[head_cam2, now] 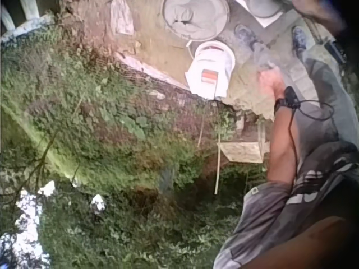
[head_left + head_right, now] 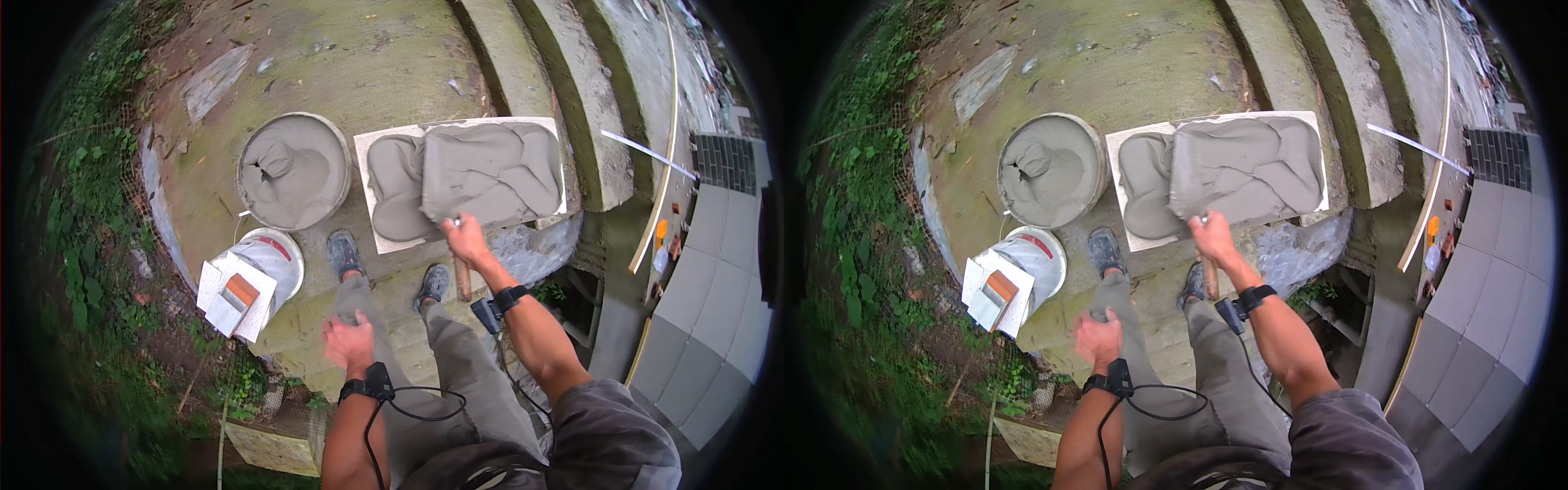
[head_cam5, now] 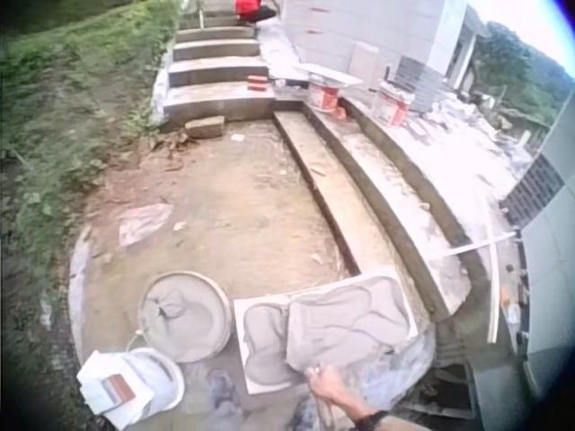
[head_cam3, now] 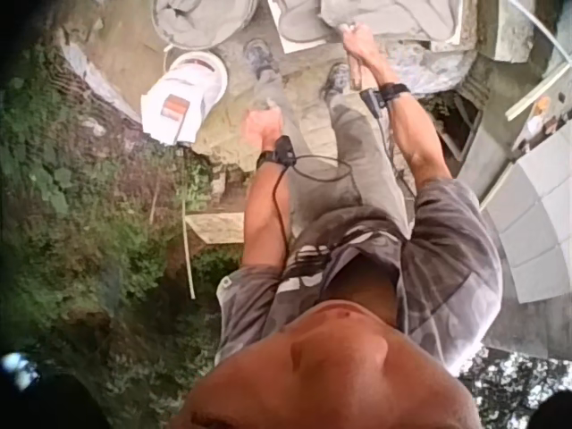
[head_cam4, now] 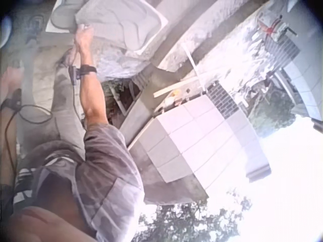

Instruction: Applying mortar to tiles and installing them on an exterior wall.

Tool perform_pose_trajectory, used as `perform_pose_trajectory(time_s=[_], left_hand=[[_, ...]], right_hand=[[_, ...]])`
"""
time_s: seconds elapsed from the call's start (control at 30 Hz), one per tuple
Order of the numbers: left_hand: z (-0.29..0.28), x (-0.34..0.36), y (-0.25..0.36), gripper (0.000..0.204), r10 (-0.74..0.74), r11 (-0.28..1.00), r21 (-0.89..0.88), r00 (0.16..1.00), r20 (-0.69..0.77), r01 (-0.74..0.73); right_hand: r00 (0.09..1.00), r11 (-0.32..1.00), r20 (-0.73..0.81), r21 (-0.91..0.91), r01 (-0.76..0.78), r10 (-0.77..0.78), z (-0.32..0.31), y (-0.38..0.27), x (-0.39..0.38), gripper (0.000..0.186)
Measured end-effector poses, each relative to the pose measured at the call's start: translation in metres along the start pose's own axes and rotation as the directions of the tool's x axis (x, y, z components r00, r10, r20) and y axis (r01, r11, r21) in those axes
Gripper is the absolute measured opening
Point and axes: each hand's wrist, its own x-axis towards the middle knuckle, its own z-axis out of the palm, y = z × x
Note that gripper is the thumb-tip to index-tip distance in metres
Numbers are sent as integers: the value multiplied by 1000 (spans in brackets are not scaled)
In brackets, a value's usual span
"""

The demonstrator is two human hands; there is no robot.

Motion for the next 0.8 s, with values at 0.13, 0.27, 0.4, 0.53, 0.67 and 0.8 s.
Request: perform_pose_trajectory(time_s=[0.13, 0.27, 0.4, 0.53, 0.67, 0.8], left_hand=[[5, 1, -5, 54, -20, 999, -36, 1000, 24, 21], [3, 0, -2, 51, -42, 996, -71, 997, 59, 46], [6, 4, -18, 51, -56, 995, -80, 998, 34, 59], [-5, 1, 0, 51, -60, 994, -88, 996, 66, 66], [-1, -1, -3, 51, -51, 996, -68, 998, 36, 53], [3, -4, -5, 51, -35, 997, -75, 999, 10, 36]], right_hand=[[983, 980, 149, -153, 126, -103, 39, -37, -4, 29], [919, 704, 124, -607, 368, -373, 41, -26, 7, 31], [951, 530, 108, -809, 253, -290, 7, -22, -16, 32], [966, 634, -32, -760, 143, -255, -12, 29, -40, 30], [956, 770, 144, -567, 291, -255, 16, 47, -82, 32], [964, 542, 220, -797, 267, -152, 1, 37, -102, 32]])
